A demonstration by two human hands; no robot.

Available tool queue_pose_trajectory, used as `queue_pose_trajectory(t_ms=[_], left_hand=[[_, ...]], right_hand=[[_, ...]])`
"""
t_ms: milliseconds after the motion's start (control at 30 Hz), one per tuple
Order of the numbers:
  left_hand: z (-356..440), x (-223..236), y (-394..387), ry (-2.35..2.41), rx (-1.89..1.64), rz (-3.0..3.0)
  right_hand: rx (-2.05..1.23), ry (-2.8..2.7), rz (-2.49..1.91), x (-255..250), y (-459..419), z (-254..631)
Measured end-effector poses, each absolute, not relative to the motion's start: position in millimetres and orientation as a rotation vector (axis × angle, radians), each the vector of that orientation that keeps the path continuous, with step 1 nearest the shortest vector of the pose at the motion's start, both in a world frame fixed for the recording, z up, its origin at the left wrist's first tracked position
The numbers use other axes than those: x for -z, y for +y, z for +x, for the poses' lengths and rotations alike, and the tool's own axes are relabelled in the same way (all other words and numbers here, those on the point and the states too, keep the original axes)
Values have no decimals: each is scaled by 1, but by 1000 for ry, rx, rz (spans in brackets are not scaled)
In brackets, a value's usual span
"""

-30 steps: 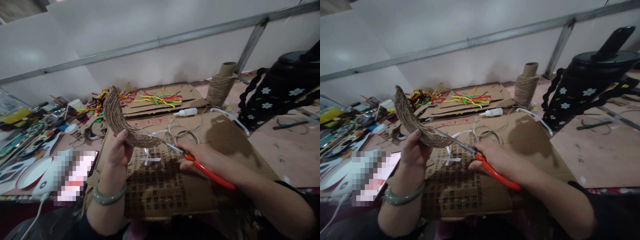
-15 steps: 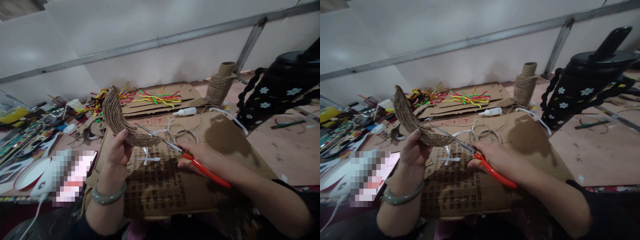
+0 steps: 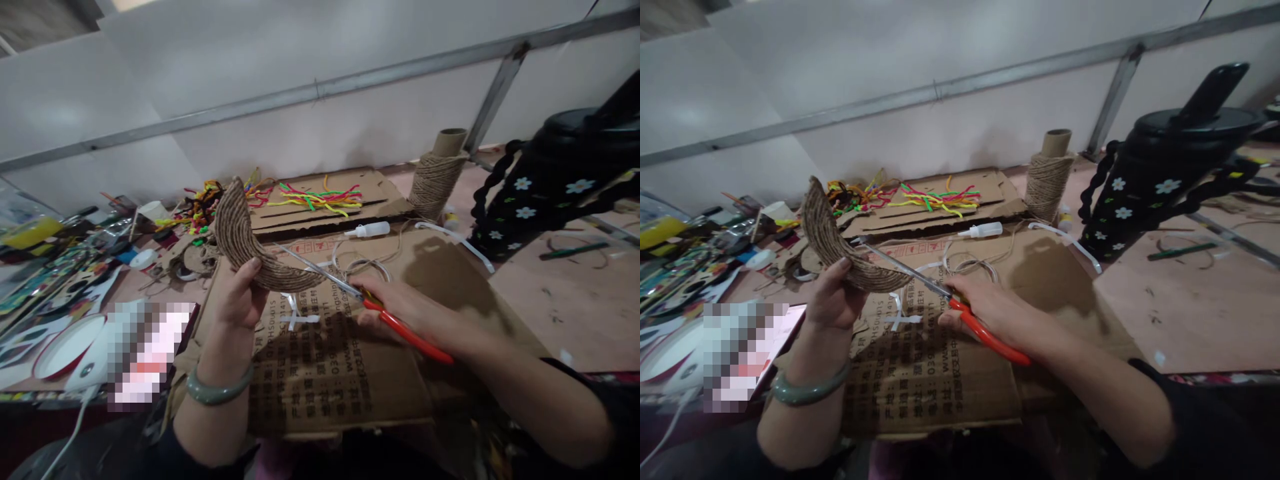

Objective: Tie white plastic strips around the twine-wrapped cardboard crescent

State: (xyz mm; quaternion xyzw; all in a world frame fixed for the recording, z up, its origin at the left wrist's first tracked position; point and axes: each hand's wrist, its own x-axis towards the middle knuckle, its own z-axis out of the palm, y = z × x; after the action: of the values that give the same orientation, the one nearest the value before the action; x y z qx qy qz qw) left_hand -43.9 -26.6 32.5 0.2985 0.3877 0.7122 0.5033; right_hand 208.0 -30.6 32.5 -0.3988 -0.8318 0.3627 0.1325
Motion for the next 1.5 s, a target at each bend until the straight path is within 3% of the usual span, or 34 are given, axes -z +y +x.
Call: queue_pose_trajectory(t_ms=[667,1000,1100,1300,1500], left_hand=[[-41,-36,-28,951,-1686,646],[-34,-34,-22,1058,-1734,573],[-29,-28,-21,1045,-1674,636],[-15,-16,-24,1016,-1545,734],[-9,-11,-26,1019,-1487,796]], right_hand=[[-936,-2397,-1233,-36,-35,204],[-290,-2593,-1453,-24,-14,213],[-349,-2659,-1388,-24,-10,216],[-752,-2146,-1093,-33,-6,204],[-1019,-2004,-933,-37,0,166]])
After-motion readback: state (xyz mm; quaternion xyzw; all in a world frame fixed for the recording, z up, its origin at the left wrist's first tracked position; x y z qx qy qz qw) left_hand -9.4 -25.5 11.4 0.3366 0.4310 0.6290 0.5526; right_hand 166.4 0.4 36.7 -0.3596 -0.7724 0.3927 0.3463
